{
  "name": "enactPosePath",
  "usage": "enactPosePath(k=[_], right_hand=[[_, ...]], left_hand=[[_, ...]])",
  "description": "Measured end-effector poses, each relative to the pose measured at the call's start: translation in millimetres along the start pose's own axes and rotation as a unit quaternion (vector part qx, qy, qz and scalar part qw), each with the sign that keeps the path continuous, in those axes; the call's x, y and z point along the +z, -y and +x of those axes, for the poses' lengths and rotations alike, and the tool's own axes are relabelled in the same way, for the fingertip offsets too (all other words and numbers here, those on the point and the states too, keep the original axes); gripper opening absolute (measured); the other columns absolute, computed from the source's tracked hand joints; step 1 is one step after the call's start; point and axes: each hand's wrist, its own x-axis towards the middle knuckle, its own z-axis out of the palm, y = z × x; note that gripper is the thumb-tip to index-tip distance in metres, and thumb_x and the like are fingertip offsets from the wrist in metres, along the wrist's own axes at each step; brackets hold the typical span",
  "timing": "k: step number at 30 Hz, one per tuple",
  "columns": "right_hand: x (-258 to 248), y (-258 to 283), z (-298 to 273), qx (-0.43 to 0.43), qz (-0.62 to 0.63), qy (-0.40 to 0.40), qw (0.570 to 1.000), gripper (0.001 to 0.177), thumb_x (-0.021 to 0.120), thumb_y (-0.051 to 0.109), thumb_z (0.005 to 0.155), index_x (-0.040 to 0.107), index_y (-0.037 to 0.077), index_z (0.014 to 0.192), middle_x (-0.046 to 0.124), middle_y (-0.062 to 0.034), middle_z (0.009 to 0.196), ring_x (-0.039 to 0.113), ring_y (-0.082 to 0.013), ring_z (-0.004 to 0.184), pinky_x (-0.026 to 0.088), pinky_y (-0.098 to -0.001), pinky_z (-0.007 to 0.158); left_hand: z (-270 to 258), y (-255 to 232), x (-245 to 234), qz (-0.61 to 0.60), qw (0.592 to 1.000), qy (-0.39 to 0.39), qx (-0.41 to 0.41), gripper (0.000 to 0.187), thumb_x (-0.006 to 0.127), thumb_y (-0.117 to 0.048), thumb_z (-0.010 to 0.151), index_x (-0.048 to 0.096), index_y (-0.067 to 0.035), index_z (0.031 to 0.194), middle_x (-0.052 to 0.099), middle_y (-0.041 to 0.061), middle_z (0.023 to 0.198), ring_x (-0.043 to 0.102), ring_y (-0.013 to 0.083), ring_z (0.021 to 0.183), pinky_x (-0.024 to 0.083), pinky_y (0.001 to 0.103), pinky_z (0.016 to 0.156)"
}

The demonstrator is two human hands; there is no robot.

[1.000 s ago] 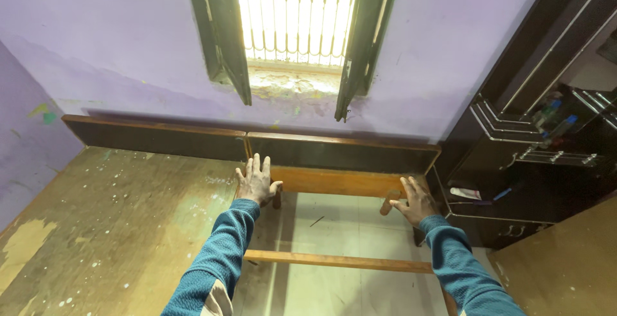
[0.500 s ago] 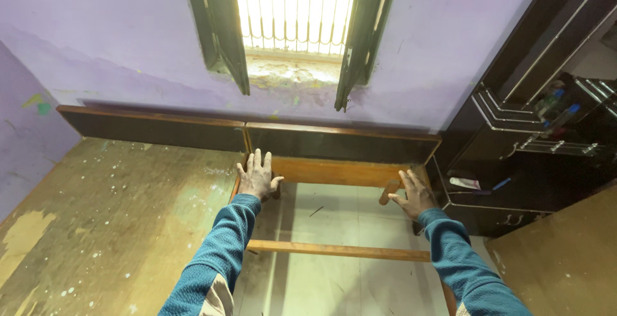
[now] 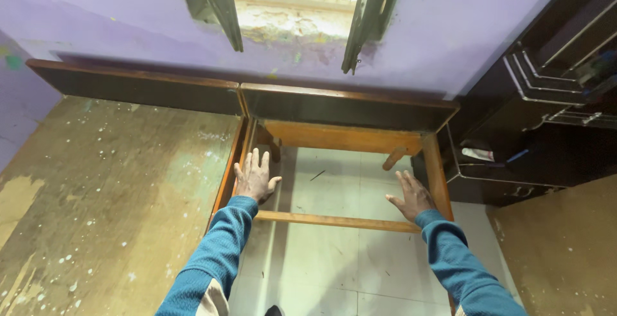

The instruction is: The person positions a wooden frame under a large board, then uses a screwdriver to fasten the frame to the board. The person works along the edge of the board, tightening screws to secure the frame in place.

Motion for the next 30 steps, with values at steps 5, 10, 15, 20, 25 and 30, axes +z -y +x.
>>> enactPosePath(k=[5, 10, 15, 20, 25, 30], right_hand=[[42.7, -4.1, 26.7, 0.000, 0.013, 0.012, 1.000, 0.086, 0.062, 0.057, 0.092, 0.026, 0.021, 0.160, 0.024, -0.0081, 0.167, 0.026, -0.0266, 0.153, 0.025, -0.0391, 0.127], [95.4, -8.7, 44.6, 0.006, 0.032, 0.015, 0.999, 0.085, 0.065, 0.054, 0.090, 0.030, 0.017, 0.158, 0.027, -0.0115, 0.165, 0.028, -0.0279, 0.152, 0.028, -0.0388, 0.125], [151.0, -9.6, 61.1, 0.001, 0.040, 0.005, 0.999, 0.085, 0.067, 0.054, 0.089, 0.034, 0.016, 0.156, 0.032, -0.0129, 0.164, 0.031, -0.0282, 0.151, 0.030, -0.0378, 0.124], [203.3, -11.8, 70.7, -0.003, 0.040, 0.013, 0.999, 0.083, 0.068, 0.051, 0.089, 0.034, 0.015, 0.155, 0.032, -0.0137, 0.163, 0.031, -0.0286, 0.151, 0.029, -0.0377, 0.124], [244.7, -14.9, 74.0, 0.004, 0.035, 0.033, 0.999, 0.084, 0.069, 0.049, 0.089, 0.032, 0.014, 0.156, 0.031, -0.0144, 0.163, 0.031, -0.0289, 0.151, 0.029, -0.0382, 0.124], [268.3, -5.0, 82.4, -0.012, 0.021, 0.035, 0.999, 0.085, 0.068, 0.049, 0.090, 0.030, 0.015, 0.157, 0.030, -0.0137, 0.164, 0.031, -0.0285, 0.151, 0.030, -0.0386, 0.123]], left_hand=[[21.4, 14.1, 30.8, 0.008, 1.000, 0.017, -0.004, 0.088, 0.068, -0.054, 0.090, 0.030, -0.011, 0.158, 0.023, 0.020, 0.166, 0.022, 0.0362, 0.154, 0.021, 0.068, 0.119], [41.8, 20.7, 79.4, 0.000, 1.000, 0.007, 0.010, 0.088, 0.069, -0.053, 0.089, 0.031, -0.011, 0.157, 0.024, 0.021, 0.165, 0.024, 0.0352, 0.152, 0.023, 0.068, 0.118], [57.5, 21.2, 133.4, -0.010, 0.999, 0.037, -0.003, 0.089, 0.070, -0.052, 0.088, 0.031, -0.013, 0.157, 0.023, 0.018, 0.166, 0.022, 0.0337, 0.154, 0.022, 0.068, 0.118], [51.1, 30.8, 177.6, -0.021, 0.999, 0.048, -0.004, 0.089, 0.070, -0.050, 0.088, 0.028, -0.011, 0.157, 0.021, 0.020, 0.166, 0.021, 0.0348, 0.154, 0.022, 0.067, 0.119], [47.0, 37.7, 212.0, -0.019, 0.997, 0.078, -0.006, 0.091, 0.069, -0.050, 0.090, 0.024, -0.010, 0.159, 0.019, 0.020, 0.167, 0.020, 0.0349, 0.154, 0.021, 0.067, 0.119], [55.2, 45.9, 234.8, -0.006, 0.996, 0.093, -0.009, 0.094, 0.068, -0.049, 0.090, 0.019, -0.009, 0.160, 0.017, 0.021, 0.167, 0.019, 0.0349, 0.154, 0.021, 0.067, 0.119]])
